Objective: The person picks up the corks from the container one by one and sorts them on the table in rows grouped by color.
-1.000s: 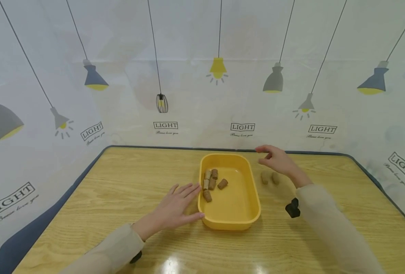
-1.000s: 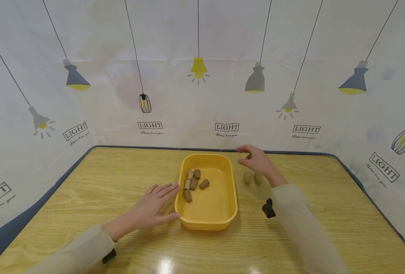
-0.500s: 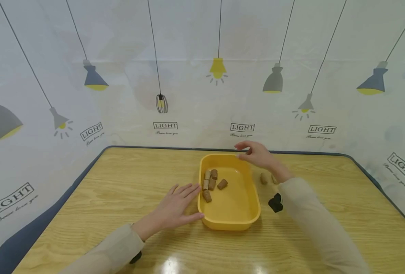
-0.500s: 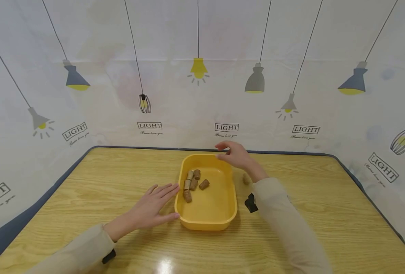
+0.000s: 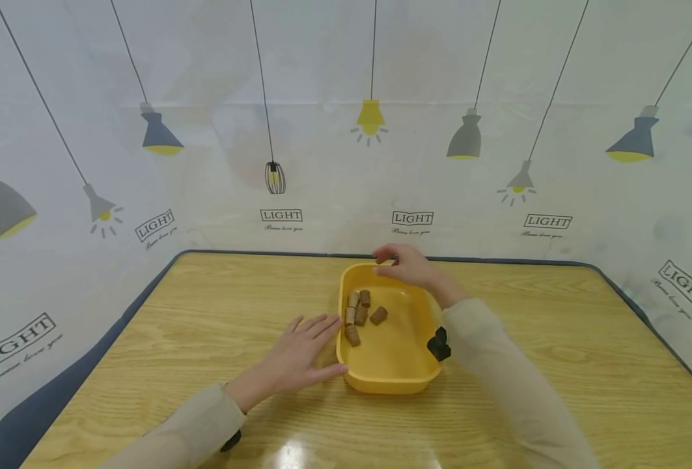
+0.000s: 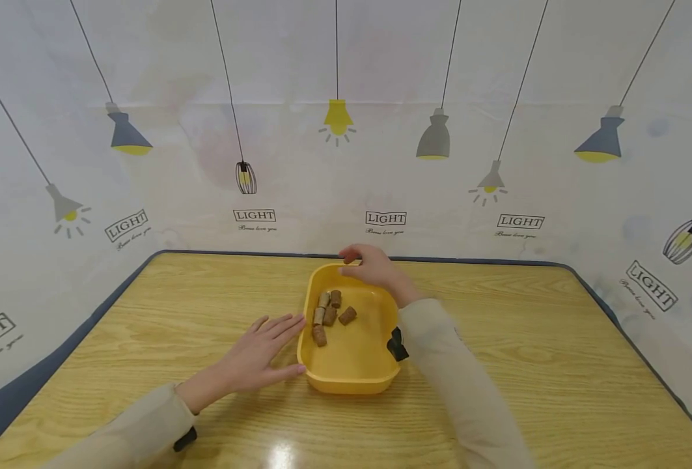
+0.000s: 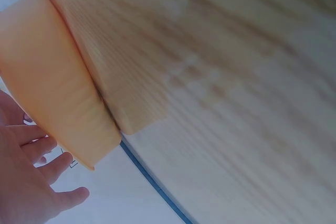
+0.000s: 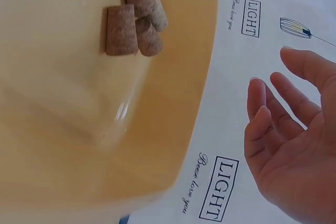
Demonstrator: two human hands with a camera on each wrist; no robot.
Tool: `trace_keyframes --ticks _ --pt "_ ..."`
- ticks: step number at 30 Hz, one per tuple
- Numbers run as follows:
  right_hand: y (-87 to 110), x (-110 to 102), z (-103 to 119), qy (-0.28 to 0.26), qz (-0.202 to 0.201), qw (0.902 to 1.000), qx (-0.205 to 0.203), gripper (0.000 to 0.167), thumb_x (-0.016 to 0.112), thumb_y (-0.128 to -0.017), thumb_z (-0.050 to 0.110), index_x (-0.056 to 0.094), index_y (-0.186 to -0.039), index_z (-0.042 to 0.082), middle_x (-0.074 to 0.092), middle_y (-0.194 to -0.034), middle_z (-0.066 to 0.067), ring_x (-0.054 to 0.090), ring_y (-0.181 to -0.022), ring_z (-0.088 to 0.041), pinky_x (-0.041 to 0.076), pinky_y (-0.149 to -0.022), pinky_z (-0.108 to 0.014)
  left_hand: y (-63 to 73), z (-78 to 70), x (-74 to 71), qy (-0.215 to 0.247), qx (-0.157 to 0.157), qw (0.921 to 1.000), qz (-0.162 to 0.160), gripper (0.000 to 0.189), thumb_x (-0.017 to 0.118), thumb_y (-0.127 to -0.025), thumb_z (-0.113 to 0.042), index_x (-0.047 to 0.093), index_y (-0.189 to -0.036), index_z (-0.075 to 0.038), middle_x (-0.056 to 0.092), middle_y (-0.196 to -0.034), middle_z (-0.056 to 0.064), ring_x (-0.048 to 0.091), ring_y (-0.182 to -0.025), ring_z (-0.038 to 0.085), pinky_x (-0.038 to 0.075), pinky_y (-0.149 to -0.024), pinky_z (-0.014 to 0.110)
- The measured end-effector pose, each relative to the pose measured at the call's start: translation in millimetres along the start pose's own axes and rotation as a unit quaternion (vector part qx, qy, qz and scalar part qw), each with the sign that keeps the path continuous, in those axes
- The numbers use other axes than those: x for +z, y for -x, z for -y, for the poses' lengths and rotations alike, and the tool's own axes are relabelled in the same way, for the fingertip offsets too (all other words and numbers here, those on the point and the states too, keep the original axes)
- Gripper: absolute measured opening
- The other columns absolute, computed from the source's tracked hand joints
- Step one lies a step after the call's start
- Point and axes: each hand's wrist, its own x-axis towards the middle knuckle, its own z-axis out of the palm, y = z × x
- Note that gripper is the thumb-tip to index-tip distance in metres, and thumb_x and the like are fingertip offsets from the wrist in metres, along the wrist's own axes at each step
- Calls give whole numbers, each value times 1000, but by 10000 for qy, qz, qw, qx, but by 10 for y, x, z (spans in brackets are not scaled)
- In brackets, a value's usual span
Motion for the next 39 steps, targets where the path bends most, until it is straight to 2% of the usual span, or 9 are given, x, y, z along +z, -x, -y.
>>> trace_keyframes --ticks 6,13,16,20,24,27,32,34,39 --pt "-52 146 39 -246 296 9984 412 38 58 -86 19 52 -117 -1 55 -107 -15 55 -83 -25 46 -71 -31 -2 1 -3 27 -11 10000 60 81 29 -83 -67 29 -139 -9 27 -142 6 21 -128 22 12 -101 48" --pt "-55 305 50 -522 487 9961 509 39 58 -86 16 50 -120 -1 55 -107 -15 56 -79 -33 47 -64 -34 -6 7 1 28 -8 10000 50 81 29 -83 -67 29 -139 -9 27 -141 6 22 -128 23 13 -100 49" --pt "-62 389 5 -428 493 9964 542 38 59 -85 17 52 -120 1 55 -108 -14 56 -80 -29 47 -68 -35 -5 4 -1 35 -24 10000 40 81 29 -82 -67 29 -139 -9 27 -142 5 21 -128 23 12 -100 48" --pt "-61 489 -37 -212 574 9967 534 36 59 -84 14 54 -118 3 55 -109 -12 54 -91 -23 44 -77 -35 -2 3 2 28 -8 10000 51 81 29 -83 -67 29 -139 -9 27 -141 5 22 -128 23 13 -100 50" --pt "-44 541 -34 -205 750 9961 422 34 59 -81 8 56 -114 0 57 -104 -11 51 -95 -25 43 -80 -35 -1 1 1 65 -2 9999 85 81 29 -83 -67 29 -139 -9 27 -141 5 23 -127 25 13 -100 50" --pt "-34 574 -36 -324 878 9942 525 34 61 -79 6 57 -112 0 58 -101 -11 53 -89 -23 45 -75 -33 -1 -2 -2 102 -14 9999 103 81 29 -83 -67 29 -139 -8 27 -141 5 23 -127 25 13 -100 49" --pt "-23 624 -60 -883 1157 9853 897 38 63 -77 3 54 -114 -3 56 -102 -15 57 -76 -29 50 -63 -36 3 -9 -12 127 -16 9999 95 81 29 -83 -67 29 -139 -8 28 -141 6 23 -128 24 13 -100 49" --pt "-19 637 -63 -915 1239 9841 887 38 63 -77 2 54 -114 -3 56 -102 -16 57 -74 -29 50 -61 -36 4 -10 -13 143 -13 9999 91 81 29 -83 -66 29 -139 -8 28 -141 6 23 -128 24 13 -100 50" --pt "-15 672 -50 -459 1254 9894 578 34 64 -78 4 56 -111 -2 58 -100 -13 54 -75 -19 48 -62 -28 2 -9 -9 143 -13 9998 102 81 30 -83 -66 28 -139 -8 28 -141 6 23 -127 24 13 -100 50"
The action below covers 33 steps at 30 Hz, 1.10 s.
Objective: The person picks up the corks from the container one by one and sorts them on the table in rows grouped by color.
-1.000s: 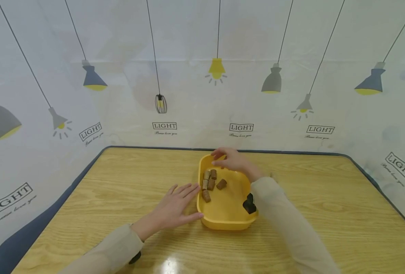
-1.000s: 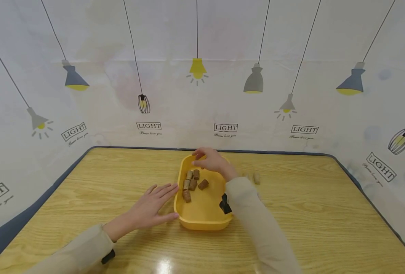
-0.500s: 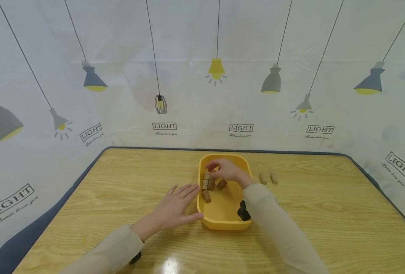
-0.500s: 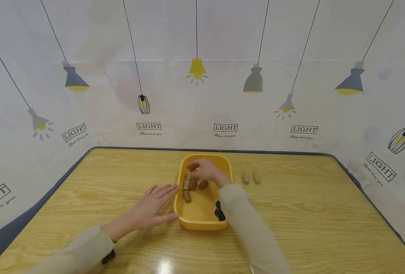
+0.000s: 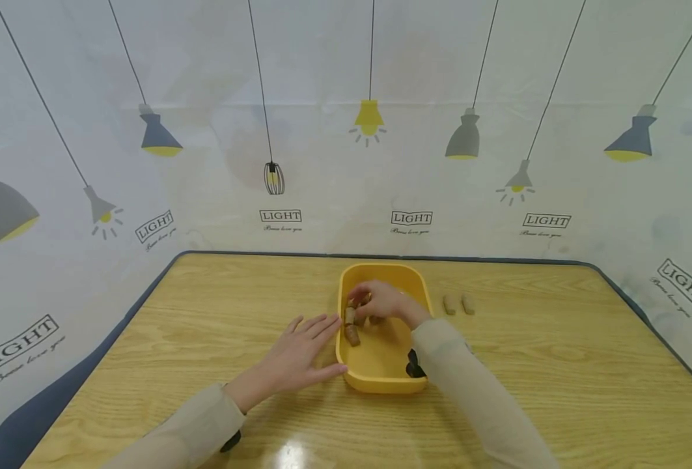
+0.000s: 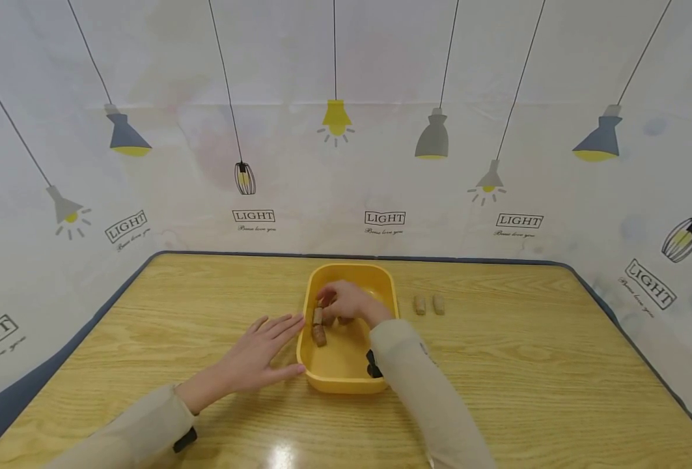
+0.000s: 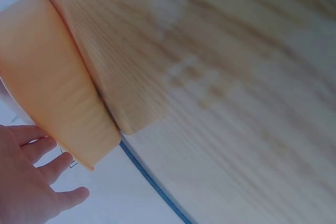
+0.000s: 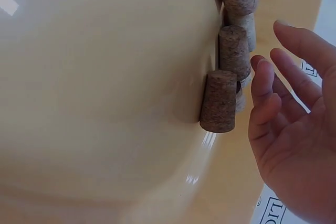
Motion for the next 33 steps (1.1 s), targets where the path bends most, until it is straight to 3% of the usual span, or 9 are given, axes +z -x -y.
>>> trace_keyframes --ticks 6,10,20,28,33 --pt "-30 47 11 116 72 9998 149 32 63 -79 4 57 -111 0 57 -97 -9 57 -66 -19 49 -57 -28 -5 4 6 -47 -3 10000 -13 81 30 -83 -66 29 -139 -8 28 -141 6 23 -127 25 13 -100 50" --pt "-49 74 4 249 50 9995 175 32 63 -78 4 57 -110 0 58 -96 -9 55 -69 -15 48 -58 -25 -2 -2 1 -39 -14 10000 -9 81 30 -83 -67 29 -139 -9 28 -141 6 23 -127 24 13 -100 49" --pt "-12 91 37 602 189 9980 -100 25 65 -78 7 59 -101 0 58 -82 -2 54 -65 -13 46 -57 -23 -3 -8 -4 -10 -44 10000 31 81 30 -83 -66 28 -139 -9 27 -141 5 22 -128 23 13 -100 49" --pt "11 44 -31 952 348 9934 -534 23 63 -79 6 61 -102 2 57 -87 -3 50 -75 -14 43 -66 -24 -2 -2 6 -8 14 10000 -43 80 30 -83 -66 28 -139 -9 27 -141 5 22 -128 23 14 -100 50" --pt "1 42 -55 1038 445 9916 -636 33 67 -74 1 59 -106 0 59 -92 -5 52 -79 -16 43 -69 -24 -1 5 12 -70 36 9999 -99 80 30 -83 -66 28 -139 -9 28 -141 6 24 -127 24 14 -99 50"
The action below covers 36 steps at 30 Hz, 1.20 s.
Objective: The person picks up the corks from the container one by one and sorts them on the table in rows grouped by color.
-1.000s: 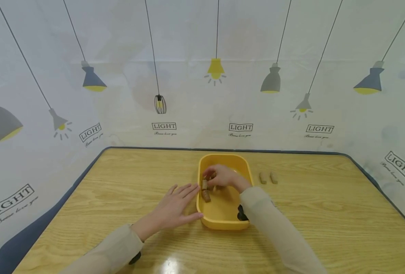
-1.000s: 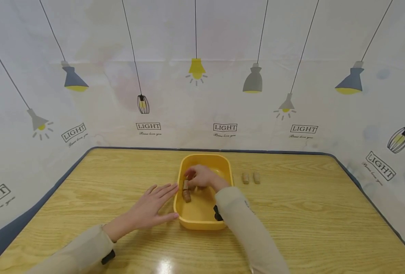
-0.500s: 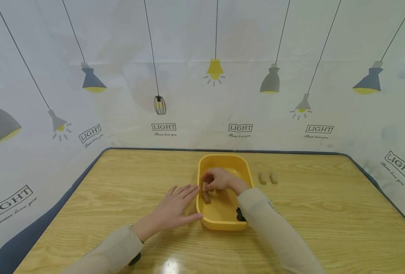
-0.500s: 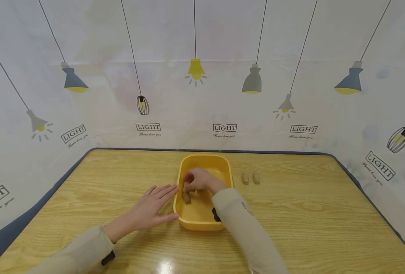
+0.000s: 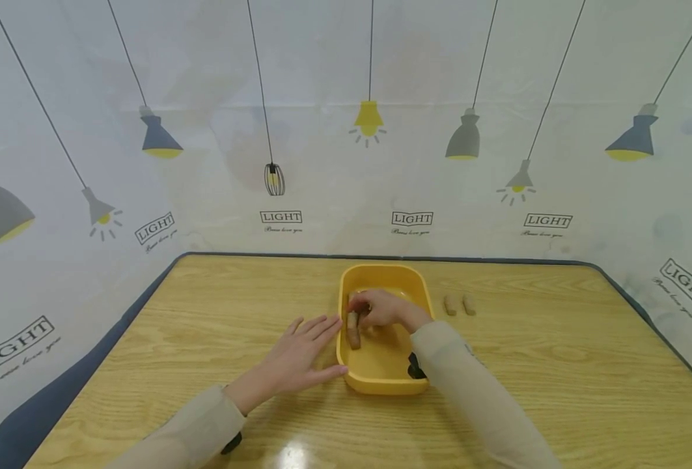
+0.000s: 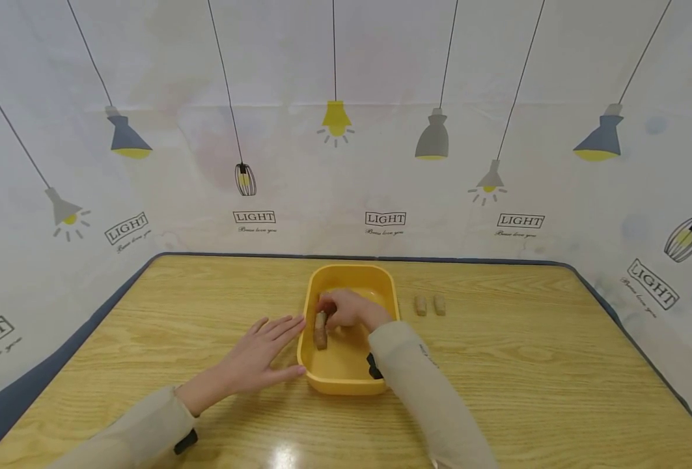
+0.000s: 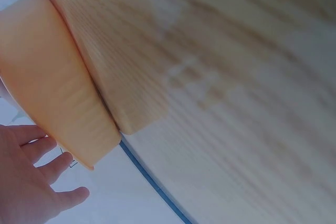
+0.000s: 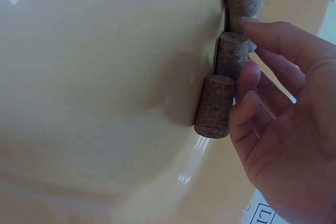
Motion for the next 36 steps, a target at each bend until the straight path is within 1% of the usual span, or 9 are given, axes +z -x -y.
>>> trace_keyframes --ticks 5,9,16,22,27,31,36 --pt "-12 7 27 134 142 9997 164 38 70 -73 4 58 -110 3 57 -92 -3 52 -80 -16 43 -68 -23 0 0 0 -16 33 10000 -41 79 31 -84 -65 28 -139 -8 28 -141 7 25 -127 25 15 -99 51" --pt "4 -1 40 137 221 9995 182 41 69 -73 4 57 -112 3 56 -93 -4 52 -81 -17 42 -69 -23 -2 -2 3 -43 21 10000 -33 80 31 -83 -65 28 -139 -8 28 -141 6 25 -127 25 15 -99 51" --pt "10 9 35 143 144 9995 253 39 68 -75 5 57 -112 3 56 -91 -2 50 -79 -15 42 -69 -24 -2 -1 5 -18 38 10000 -53 80 30 -83 -65 28 -139 -8 29 -141 6 25 -127 25 15 -99 51" --pt "8 3 31 196 159 9995 176 36 68 -75 6 58 -110 4 56 -92 -2 50 -81 -16 41 -72 -25 -1 -8 -1 -18 23 10000 -5 80 31 -83 -65 28 -139 -8 28 -141 6 24 -127 25 15 -99 51" --pt "6 -6 22 172 279 9994 131 36 69 -73 5 59 -108 5 54 -94 -1 50 -82 -16 41 -72 -24 0 -15 -12 -42 0 10000 29 80 31 -83 -65 27 -140 -9 28 -141 7 24 -127 25 15 -99 51" --pt "4 -4 44 160 433 9987 235 39 70 -72 5 58 -109 5 53 -94 0 49 -84 -15 42 -74 -25 1 -18 -17 -55 -12 10000 50 80 30 -83 -66 27 -140 -9 27 -141 6 24 -127 25 15 -99 51" --pt "-11 12 78 339 454 9974 436 40 72 -73 9 58 -109 7 53 -91 3 49 -83 -13 42 -74 -24 4 -17 -20 15 22 10000 33 80 30 -84 -65 26 -140 -9 26 -142 6 23 -127 25 14 -99 51"
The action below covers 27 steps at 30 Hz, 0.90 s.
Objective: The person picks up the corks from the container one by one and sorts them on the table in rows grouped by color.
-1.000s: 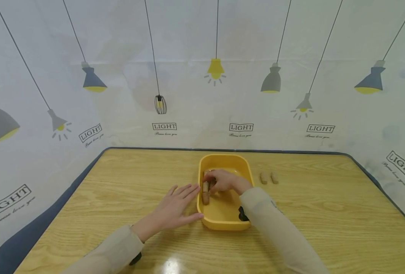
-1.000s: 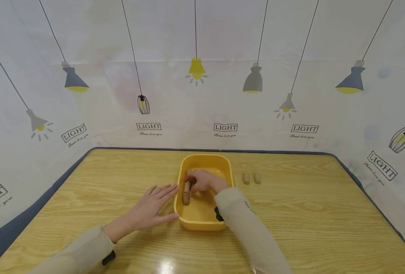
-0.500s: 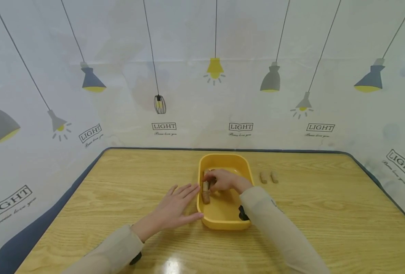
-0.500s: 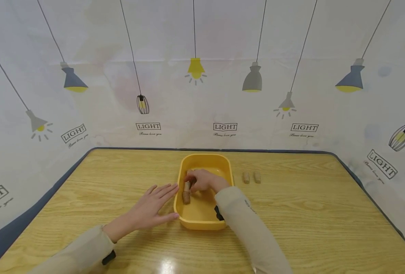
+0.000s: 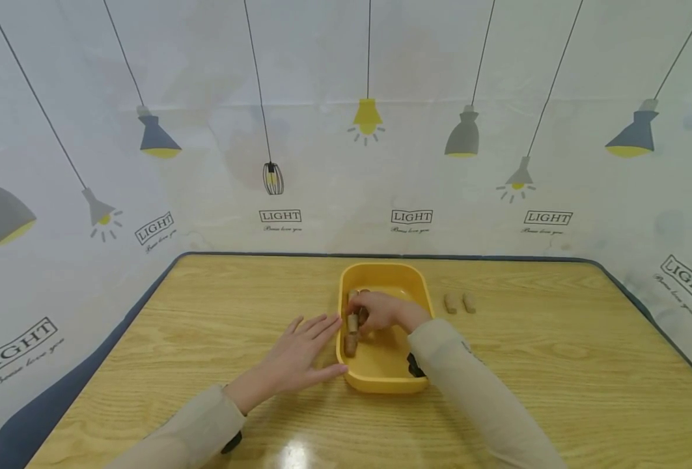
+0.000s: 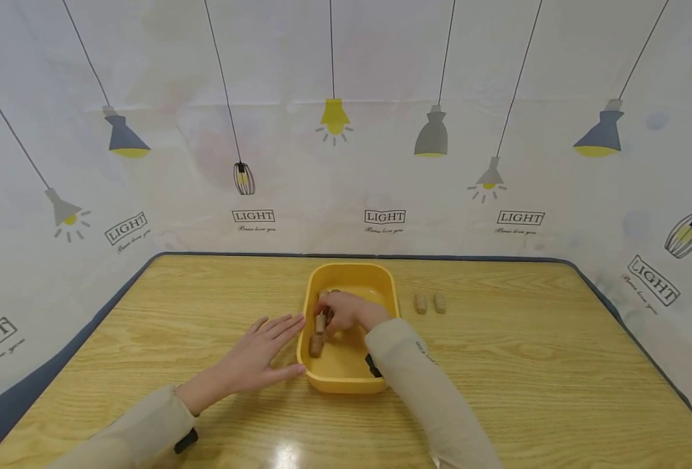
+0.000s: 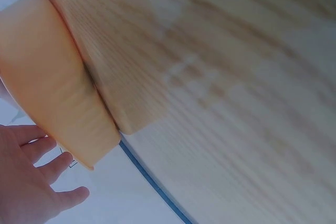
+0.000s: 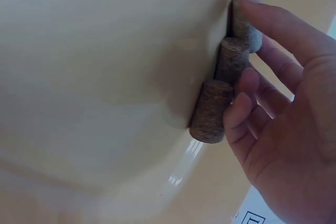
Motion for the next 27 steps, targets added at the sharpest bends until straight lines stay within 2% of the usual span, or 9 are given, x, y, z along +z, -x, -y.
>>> trace_keyframes --ticks 14,20,27 --pt "16 -16 -53 -40 -191 9997 -128 42 72 -73 13 58 -111 5 55 -94 1 48 -84 -14 40 -76 -27 2 -3 7 -41 -18 10000 25 79 30 -83 -66 25 -140 -11 27 -142 5 23 -127 24 14 -100 50" --pt "43 -107 -60 -435 -93 9989 -122 42 69 -75 12 55 -114 4 55 -97 -2 47 -87 -18 40 -78 -29 1 -2 6 -59 5 10000 -5 79 30 -83 -66 26 -140 -10 26 -142 4 24 -127 24 14 -100 50" --pt "91 -259 -47 -562 -328 9977 -174 45 68 -77 14 54 -118 3 55 -103 -4 49 -92 -20 40 -81 -32 0 -1 7 -48 -31 10000 -4 79 30 -84 -65 25 -140 -11 26 -142 4 22 -128 22 13 -100 49"
